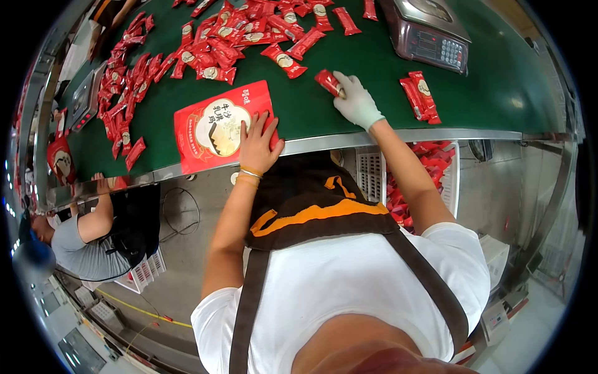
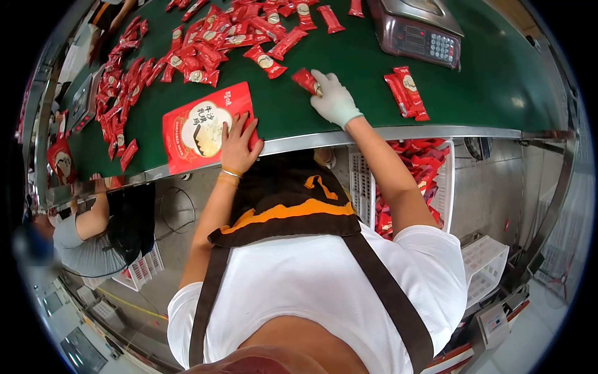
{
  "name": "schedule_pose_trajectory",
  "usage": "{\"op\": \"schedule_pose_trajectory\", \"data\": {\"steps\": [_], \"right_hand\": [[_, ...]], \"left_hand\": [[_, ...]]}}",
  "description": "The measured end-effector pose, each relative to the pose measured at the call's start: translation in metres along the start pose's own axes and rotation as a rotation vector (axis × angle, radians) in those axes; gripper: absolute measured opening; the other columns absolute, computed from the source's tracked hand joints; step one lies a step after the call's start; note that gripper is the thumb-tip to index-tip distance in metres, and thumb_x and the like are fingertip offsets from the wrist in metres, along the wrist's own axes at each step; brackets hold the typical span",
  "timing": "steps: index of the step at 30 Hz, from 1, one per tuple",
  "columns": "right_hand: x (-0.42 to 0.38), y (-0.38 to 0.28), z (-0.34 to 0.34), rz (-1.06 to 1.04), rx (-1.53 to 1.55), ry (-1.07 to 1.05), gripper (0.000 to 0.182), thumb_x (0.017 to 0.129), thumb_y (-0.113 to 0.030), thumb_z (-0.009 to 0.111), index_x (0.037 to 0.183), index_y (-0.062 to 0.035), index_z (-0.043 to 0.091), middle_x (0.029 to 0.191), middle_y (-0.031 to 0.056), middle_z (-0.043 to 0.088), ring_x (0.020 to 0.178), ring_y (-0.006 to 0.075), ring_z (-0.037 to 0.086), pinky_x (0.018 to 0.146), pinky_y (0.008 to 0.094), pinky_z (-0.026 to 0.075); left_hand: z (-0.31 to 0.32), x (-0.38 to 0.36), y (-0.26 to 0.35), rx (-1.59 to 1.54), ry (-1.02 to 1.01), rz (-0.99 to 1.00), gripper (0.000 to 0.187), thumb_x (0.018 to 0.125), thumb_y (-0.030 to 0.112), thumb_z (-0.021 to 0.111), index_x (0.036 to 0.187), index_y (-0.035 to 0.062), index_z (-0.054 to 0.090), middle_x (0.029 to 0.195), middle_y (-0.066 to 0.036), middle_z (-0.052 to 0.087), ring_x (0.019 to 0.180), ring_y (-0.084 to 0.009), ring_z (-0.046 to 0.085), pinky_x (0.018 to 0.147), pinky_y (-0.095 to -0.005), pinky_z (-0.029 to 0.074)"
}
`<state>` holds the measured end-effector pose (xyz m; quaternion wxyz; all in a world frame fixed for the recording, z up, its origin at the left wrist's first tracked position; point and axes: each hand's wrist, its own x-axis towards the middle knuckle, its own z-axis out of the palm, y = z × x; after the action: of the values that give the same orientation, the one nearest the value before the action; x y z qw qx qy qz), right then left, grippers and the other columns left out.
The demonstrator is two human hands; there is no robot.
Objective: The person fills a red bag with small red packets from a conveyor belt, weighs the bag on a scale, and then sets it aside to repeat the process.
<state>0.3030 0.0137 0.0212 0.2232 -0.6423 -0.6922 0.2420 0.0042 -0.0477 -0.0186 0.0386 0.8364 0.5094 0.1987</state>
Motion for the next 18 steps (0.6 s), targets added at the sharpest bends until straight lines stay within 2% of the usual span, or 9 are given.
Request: {"op": "schedule_pose_trajectory", "data": {"steps": [1, 4, 6, 8, 9, 11, 14, 16, 18], "right_hand": [[0.015, -0.012, 0.004, -0.013, 0.006, 0.02, 0.067, 0.08, -0.024, 0.06, 0.144, -0.0142, 0.04, 0.127, 0.0206, 0.049, 0.108, 0.0428, 0.057, 0.095, 0.0454, 0.048], [0.065, -0.044, 0.037, -0.132, 0.085, 0.246, 0.064, 0.08, -0.022, 0.066, 0.139, -0.0142, 0.044, 0.118, 0.0164, 0.057, 0.107, 0.0386, 0.058, 0.091, 0.0451, 0.049], [0.094, -0.065, 0.058, -0.206, 0.031, 0.299, 0.062, 0.079, -0.025, 0.067, 0.136, -0.014, 0.045, 0.107, 0.0186, 0.063, 0.097, 0.0393, 0.063, 0.086, 0.0461, 0.051], [0.117, -0.071, 0.074, -0.061, -0.128, 0.019, 0.054, 0.078, -0.023, 0.068, 0.129, -0.0138, 0.051, 0.103, 0.0174, 0.066, 0.097, 0.0381, 0.064, 0.085, 0.0459, 0.052], [0.118, -0.067, 0.071, -0.052, -0.131, 0.038, 0.054, 0.078, -0.023, 0.068, 0.129, -0.0138, 0.051, 0.103, 0.0174, 0.066, 0.097, 0.0381, 0.064, 0.085, 0.0459, 0.052], [0.109, -0.073, 0.046, -0.007, -0.132, 0.058, 0.044, 0.078, -0.026, 0.068, 0.118, -0.0131, 0.056, 0.103, 0.0167, 0.068, 0.098, 0.037, 0.064, 0.085, 0.0451, 0.052], [0.109, -0.044, -0.027, 0.077, -0.089, 0.409, 0.043, 0.077, -0.04, 0.067, 0.11, -0.0128, 0.059, 0.096, 0.017, 0.069, 0.092, 0.0382, 0.066, 0.082, 0.0465, 0.053], [0.132, 0.005, -0.086, 0.118, -0.142, 0.695, 0.046, 0.077, -0.041, 0.067, 0.112, -0.0119, 0.058, 0.095, 0.0188, 0.069, 0.091, 0.0385, 0.067, 0.08, 0.0479, 0.053], [0.149, 0.034, -0.15, 0.32, -0.264, 0.703, 0.046, 0.078, -0.038, 0.065, 0.115, -0.0127, 0.059, 0.102, 0.0192, 0.07, 0.095, 0.0389, 0.067, 0.083, 0.0484, 0.053]], "left_hand": [[0.001, 0.0, -0.002, -0.012, 0.019, -0.014, 0.053, 0.083, 0.036, 0.064, 0.13, 0.0127, 0.059, 0.143, -0.014, 0.047, 0.138, -0.0343, 0.038, 0.114, -0.0572, 0.022], [-0.001, 0.0, 0.0, -0.02, 0.037, -0.042, 0.052, 0.081, 0.036, 0.066, 0.128, 0.0115, 0.06, 0.142, -0.014, 0.048, 0.138, -0.0333, 0.039, 0.115, -0.0542, 0.024], [-0.001, 0.001, -0.001, -0.046, 0.036, -0.044, 0.053, 0.081, 0.036, 0.066, 0.127, 0.0107, 0.06, 0.142, -0.014, 0.048, 0.137, -0.0336, 0.04, 0.115, -0.0531, 0.024], [0.0, 0.001, -0.003, -0.045, 0.049, -0.051, 0.053, 0.081, 0.036, 0.066, 0.127, 0.0103, 0.06, 0.142, -0.014, 0.048, 0.137, -0.0336, 0.04, 0.115, -0.0528, 0.024], [0.001, 0.0, -0.003, -0.051, 0.053, -0.058, 0.053, 0.08, 0.035, 0.067, 0.127, 0.0099, 0.061, 0.142, -0.014, 0.049, 0.136, -0.0336, 0.041, 0.115, -0.0524, 0.025], [0.001, 0.0, -0.002, -0.051, 0.063, -0.048, 0.054, 0.08, 0.034, 0.067, 0.128, 0.01, 0.06, 0.142, -0.014, 0.049, 0.136, -0.0334, 0.041, 0.115, -0.052, 0.025], [-0.001, 0.003, 0.003, -0.062, 0.045, -0.074, 0.054, 0.08, 0.032, 0.067, 0.129, 0.0093, 0.059, 0.142, -0.013, 0.049, 0.136, -0.0335, 0.041, 0.115, -0.0514, 0.025], [-0.002, 0.002, 0.001, -0.027, 0.028, -0.052, 0.053, 0.081, 0.031, 0.066, 0.129, 0.0085, 0.058, 0.142, -0.012, 0.049, 0.136, -0.0332, 0.041, 0.115, -0.0517, 0.024], [0.0, 0.001, 0.002, -0.043, 0.028, -0.057, 0.053, 0.082, 0.031, 0.065, 0.128, 0.0079, 0.058, 0.142, -0.012, 0.049, 0.136, -0.033, 0.041, 0.115, -0.0521, 0.023]]}}
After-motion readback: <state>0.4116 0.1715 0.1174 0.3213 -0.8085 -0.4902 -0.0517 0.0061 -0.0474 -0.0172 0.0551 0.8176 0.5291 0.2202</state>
